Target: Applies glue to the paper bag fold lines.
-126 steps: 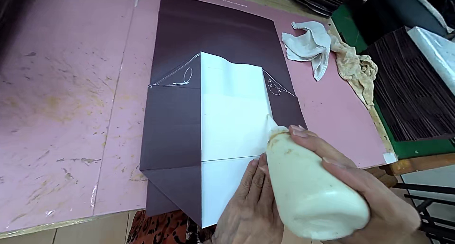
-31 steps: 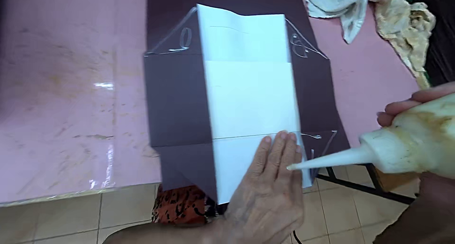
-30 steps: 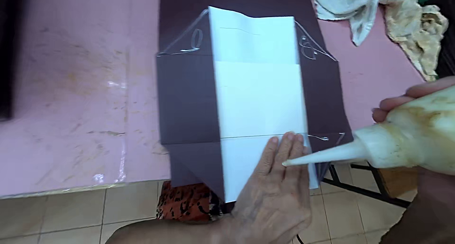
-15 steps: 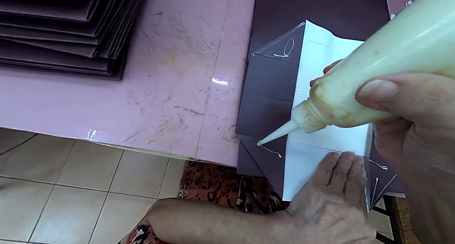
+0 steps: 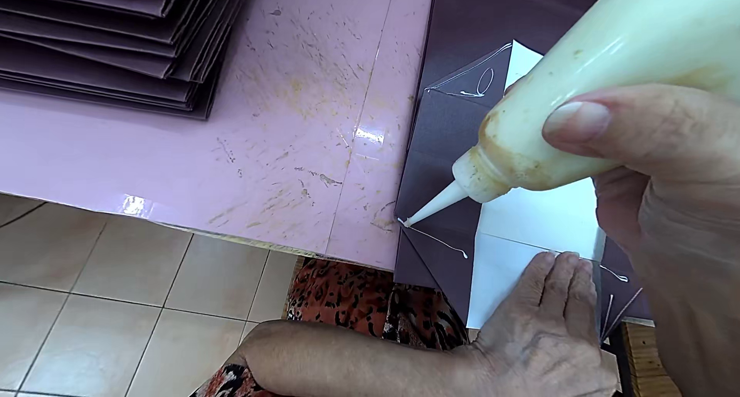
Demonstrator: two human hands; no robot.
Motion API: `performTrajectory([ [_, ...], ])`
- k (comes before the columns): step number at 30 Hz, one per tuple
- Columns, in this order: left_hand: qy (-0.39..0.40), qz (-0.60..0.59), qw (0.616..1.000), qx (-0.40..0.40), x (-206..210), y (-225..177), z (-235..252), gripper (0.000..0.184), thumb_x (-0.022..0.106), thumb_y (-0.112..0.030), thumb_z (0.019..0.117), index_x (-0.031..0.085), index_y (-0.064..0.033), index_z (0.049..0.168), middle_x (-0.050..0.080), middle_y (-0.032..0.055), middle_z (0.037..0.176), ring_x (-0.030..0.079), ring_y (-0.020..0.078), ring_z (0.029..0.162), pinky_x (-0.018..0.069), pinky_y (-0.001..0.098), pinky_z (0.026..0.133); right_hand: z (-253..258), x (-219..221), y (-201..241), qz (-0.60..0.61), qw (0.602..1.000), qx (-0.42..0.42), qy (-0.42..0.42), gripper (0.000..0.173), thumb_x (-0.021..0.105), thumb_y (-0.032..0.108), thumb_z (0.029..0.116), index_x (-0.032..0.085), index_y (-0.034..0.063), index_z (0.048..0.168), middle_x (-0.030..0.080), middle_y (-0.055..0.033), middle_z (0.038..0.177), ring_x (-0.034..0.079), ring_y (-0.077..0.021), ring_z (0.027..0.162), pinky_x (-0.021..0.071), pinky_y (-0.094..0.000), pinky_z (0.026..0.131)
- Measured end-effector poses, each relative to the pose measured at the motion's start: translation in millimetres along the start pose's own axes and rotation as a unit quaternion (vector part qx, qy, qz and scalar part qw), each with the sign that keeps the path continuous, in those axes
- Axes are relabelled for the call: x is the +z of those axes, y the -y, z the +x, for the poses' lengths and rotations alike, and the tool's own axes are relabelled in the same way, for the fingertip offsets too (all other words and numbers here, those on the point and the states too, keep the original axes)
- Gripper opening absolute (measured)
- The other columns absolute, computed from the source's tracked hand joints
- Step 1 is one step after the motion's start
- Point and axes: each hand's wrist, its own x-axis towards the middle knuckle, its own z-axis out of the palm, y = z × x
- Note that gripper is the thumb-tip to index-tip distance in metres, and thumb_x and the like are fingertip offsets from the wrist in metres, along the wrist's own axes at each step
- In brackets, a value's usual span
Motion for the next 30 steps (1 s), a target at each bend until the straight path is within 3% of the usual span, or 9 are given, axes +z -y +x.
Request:
performTrajectory([
  [5,0.009,0.002,1.0,-0.008,-0.5,-1.5,-0.2,0.035,0.042,-0.003,0.1025,0.072,0.0011,0.121,0.067,0.0169,0.133,0.06,0.0307,0.131,0.0423,0.0408,0.112,-11.4,-13.6,-4.0,-0.016,1.0,0.001,0.011,0.034,0.081,0.017,0.0848,0.065,0.008,0.113,0.073,-0.0002,0.102,0.073,-0.014,0.093,0.0632,-0.027,0.077],
  [10,0.006,0.013,1.0,-0.005,-1.9,-1.3,-1.2,0.035,0.043,-0.001,0.1018,0.074,-0.0011,0.118,0.068,0.0166,0.132,0.062,0.0302,0.129,0.0441,0.0398,0.111,-27.7,-29.4,-4.7,-0.051,0.999,0.008,0.006,0.057,0.085,0.031,0.081,0.059,0.0059,0.125,0.071,-0.0033,0.108,0.073,-0.018,0.095,0.0642,-0.0326,0.076],
  [12,-0.014,0.02,1.0,-0.014,0.0,-3.0,-1.9,0.033,0.045,-0.002,0.1002,0.076,-0.0024,0.113,0.071,0.0147,0.126,0.066,0.0278,0.122,0.0476,0.0367,0.105,-30.9,-35.0,-6.4,-0.027,0.999,0.009,0.016,0.068,0.088,0.031,0.0791,0.055,0.0018,0.13,0.07,-0.0082,0.112,0.072,-0.0232,0.099,0.0647,-0.0373,0.08],
  [15,-0.022,0.03,0.999,-0.021,-1.1,-5.4,-1.7,0.032,0.048,-0.001,0.0981,0.078,-0.0042,0.107,0.075,0.0111,0.117,0.071,0.0227,0.111,0.0522,0.0323,0.094,-28.2,-40.0,-11.7,-0.037,0.999,-0.003,-0.002,0.085,0.094,0.037,0.0681,0.049,-0.0012,0.13,0.07,-0.0109,0.111,0.073,-0.0263,0.097,0.0661,-0.041,0.078],
  [22,-0.023,-0.012,0.999,-0.028,-10.0,-6.8,-4.3,0.023,0.056,0.001,0.0904,0.078,-0.0056,0.088,0.076,0.0083,0.093,0.072,0.0176,0.087,0.0538,0.0276,0.075,-59.7,-51.4,-2.0,-0.032,0.998,0.044,0.007,0.099,0.095,0.038,0.0664,0.043,-0.0002,0.141,0.067,-0.0147,0.119,0.073,-0.0304,0.099,0.0663,-0.0437,0.08],
  [24,-0.008,-0.028,0.999,-0.029,-12.3,-6.9,-4.9,0.022,0.056,-0.002,0.0922,0.078,-0.0032,0.092,0.076,0.0094,0.094,0.073,0.0183,0.086,0.0538,0.0286,0.076,-66.0,-55.1,-2.7,-0.022,0.999,0.044,-0.005,0.099,0.096,0.037,0.0648,0.043,0.0005,0.14,0.069,-0.0147,0.117,0.073,-0.0307,0.098,0.0666,-0.0436,0.078],
  [26,0.025,-0.047,0.998,-0.028,-12.6,-7.0,-5.7,0.024,0.056,-0.003,0.0938,0.077,-0.0003,0.105,0.076,0.0124,0.107,0.073,0.0232,0.101,0.053,0.0351,0.092,-77.9,-66.4,-8.4,-0.004,0.999,0.039,-0.027,0.096,0.096,0.034,0.0661,0.043,0.0002,0.139,0.069,-0.0155,0.116,0.073,-0.031,0.1,0.0656,-0.0434,0.08],
  [28,0.04,-0.044,0.998,-0.018,-8.9,-7.1,-6.0,0.027,0.053,-0.002,0.096,0.076,-0.0001,0.11,0.073,0.0157,0.12,0.067,0.0289,0.119,0.0482,0.0401,0.104,-89.7,-84.1,-11.3,0.037,0.998,0.036,-0.026,0.071,0.088,0.034,0.078,0.052,0.0049,0.133,0.07,-0.0096,0.117,0.071,-0.0236,0.104,0.0629,-0.0358,0.084],
  [30,0.032,-0.03,0.999,-0.002,-4.7,-5.5,-6.2,0.028,0.05,0.0,0.0978,0.074,0.0016,0.112,0.069,0.0199,0.128,0.064,0.0323,0.126,0.0474,0.0434,0.107,-93.5,-97.3,-4.5,0.094,0.993,0.023,-0.068,0.058,0.084,0.03,0.0822,0.055,0.005,0.125,0.069,-0.0108,0.114,0.071,-0.0246,0.103,0.0616,-0.0378,0.088],
])
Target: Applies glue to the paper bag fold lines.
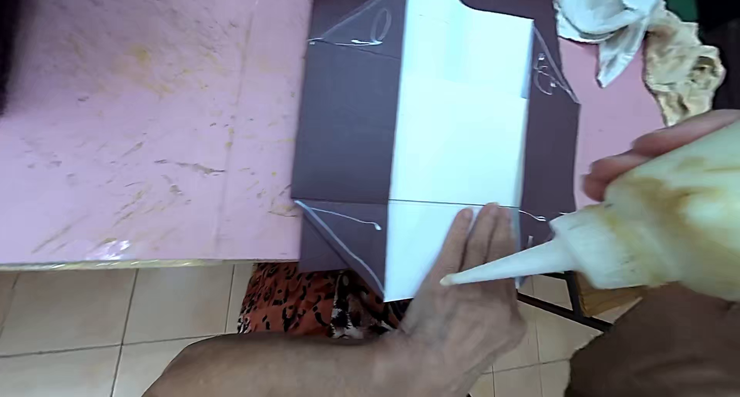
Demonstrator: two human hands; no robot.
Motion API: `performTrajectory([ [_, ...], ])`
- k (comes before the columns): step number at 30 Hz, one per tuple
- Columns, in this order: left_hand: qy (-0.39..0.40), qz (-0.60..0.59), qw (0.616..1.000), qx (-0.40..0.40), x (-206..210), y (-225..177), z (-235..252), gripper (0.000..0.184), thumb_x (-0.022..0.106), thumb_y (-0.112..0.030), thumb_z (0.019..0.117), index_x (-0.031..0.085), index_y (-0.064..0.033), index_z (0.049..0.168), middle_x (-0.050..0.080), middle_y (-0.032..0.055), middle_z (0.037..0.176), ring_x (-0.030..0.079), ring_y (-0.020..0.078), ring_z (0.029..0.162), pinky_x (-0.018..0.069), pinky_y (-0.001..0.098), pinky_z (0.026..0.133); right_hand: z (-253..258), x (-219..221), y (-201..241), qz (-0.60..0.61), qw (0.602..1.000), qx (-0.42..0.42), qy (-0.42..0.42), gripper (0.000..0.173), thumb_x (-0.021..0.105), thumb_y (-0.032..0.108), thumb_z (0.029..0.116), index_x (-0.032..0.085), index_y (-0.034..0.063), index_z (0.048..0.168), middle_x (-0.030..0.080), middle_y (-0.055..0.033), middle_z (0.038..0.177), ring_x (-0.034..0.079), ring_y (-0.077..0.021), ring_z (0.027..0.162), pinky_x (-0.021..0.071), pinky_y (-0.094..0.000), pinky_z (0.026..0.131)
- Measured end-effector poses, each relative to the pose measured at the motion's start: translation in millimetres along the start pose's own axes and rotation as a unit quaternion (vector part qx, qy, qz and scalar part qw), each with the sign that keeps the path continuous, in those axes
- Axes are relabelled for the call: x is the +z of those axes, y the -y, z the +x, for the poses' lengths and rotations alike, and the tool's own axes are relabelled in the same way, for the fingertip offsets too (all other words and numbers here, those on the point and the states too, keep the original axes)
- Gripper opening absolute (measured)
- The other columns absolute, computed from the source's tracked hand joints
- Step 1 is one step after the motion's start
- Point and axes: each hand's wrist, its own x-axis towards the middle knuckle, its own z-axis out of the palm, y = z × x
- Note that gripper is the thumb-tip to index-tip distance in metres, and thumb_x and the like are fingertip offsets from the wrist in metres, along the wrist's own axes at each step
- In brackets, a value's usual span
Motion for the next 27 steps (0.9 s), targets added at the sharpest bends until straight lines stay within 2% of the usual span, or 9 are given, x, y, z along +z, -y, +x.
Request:
performTrajectory([
  [1,-0.004,0.0,1.0,0.006,2.3,1.0,-0.1,0.029,0.048,0.002,0.0984,0.073,0.0036,0.114,0.066,0.0227,0.132,0.061,0.0348,0.129,0.0445,0.0471,0.11,-2.3,-4.8,4.2,0.018,0.999,-0.01,-0.044,0.056,0.082,0.032,0.0827,0.055,0.005,0.123,0.069,-0.012,0.112,0.071,-0.0261,0.103,0.0609,-0.0403,0.09],
  [3,0.001,0.015,1.0,0.015,5.6,2.4,0.2,0.033,0.045,0.003,0.0986,0.069,0.0059,0.122,0.06,0.0254,0.14,0.054,0.0366,0.137,0.0396,0.05,0.114,-12.6,-20.1,8.6,0.021,0.992,-0.035,-0.119,0.058,0.078,0.032,0.0843,0.053,0.0051,0.129,0.069,-0.0128,0.114,0.071,-0.0274,0.103,0.06,-0.0436,0.093],
  [7,0.016,0.049,0.998,0.027,4.5,5.0,0.2,0.037,0.042,0.004,0.0995,0.063,0.009,0.13,0.056,0.0267,0.144,0.05,0.0373,0.14,0.0368,0.0503,0.116,-43.9,-55.4,6.7,-0.029,0.973,-0.044,-0.226,0.06,0.081,0.027,0.0803,0.052,0.0076,0.13,0.07,-0.0139,0.11,0.073,-0.0301,0.097,0.0631,-0.0476,0.085],
  [10,0.02,0.06,0.998,0.027,3.5,5.3,-0.3,0.039,0.042,0.003,0.1004,0.061,0.0102,0.133,0.055,0.0264,0.145,0.051,0.0371,0.139,0.0367,0.0504,0.116,-66.2,-62.5,2.1,-0.064,0.955,-0.028,-0.289,0.069,0.087,0.031,0.073,0.051,0.0081,0.127,0.071,-0.0139,0.105,0.074,-0.0304,0.091,0.0645,-0.0471,0.078],
  [12,0.022,0.051,0.998,0.029,2.1,6.6,-0.3,0.039,0.041,0.002,0.1004,0.06,0.0107,0.133,0.055,0.0272,0.145,0.051,0.0374,0.139,0.0366,0.0504,0.116,-75.9,-60.0,-0.1,-0.061,0.951,-0.017,-0.304,0.075,0.09,0.031,0.0683,0.051,0.0073,0.128,0.072,-0.0133,0.102,0.074,-0.0297,0.089,0.0645,-0.0459,0.076],
  [15,0.023,0.042,0.998,0.033,0.7,8.3,-0.2,0.038,0.042,-0.001,0.1017,0.06,0.0113,0.133,0.054,0.0276,0.145,0.051,0.0375,0.139,0.0362,0.0505,0.116,-83.0,-51.9,-1.8,-0.069,0.948,-0.021,-0.309,0.076,0.091,0.029,0.0658,0.053,0.0079,0.128,0.073,-0.0101,0.102,0.075,-0.0277,0.089,0.0654,-0.0449,0.076],
  [20,0.025,0.032,0.999,0.03,-0.6,8.9,-0.2,0.041,0.042,-0.01,0.1048,0.057,0.0122,0.136,0.054,0.0267,0.146,0.051,0.0371,0.139,0.0364,0.051,0.115,-84.7,-44.1,-6.0,-0.074,0.945,-0.011,-0.32,0.083,0.092,0.03,0.0637,0.048,0.009,0.13,0.072,-0.0094,0.103,0.074,-0.0278,0.088,0.0656,-0.0453,0.073],
  [27,0.035,0.02,0.999,0.032,-3.9,10.1,0.2,0.043,0.042,-0.01,0.1034,0.054,0.0135,0.137,0.051,0.0278,0.148,0.05,0.0375,0.14,0.0358,0.0517,0.115,-83.8,-38.5,-8.2,-0.067,0.947,-0.016,-0.314,0.082,0.093,0.03,0.0645,0.048,0.0091,0.13,0.073,-0.0095,0.102,0.075,-0.0282,0.087,0.0658,-0.046,0.074],
])
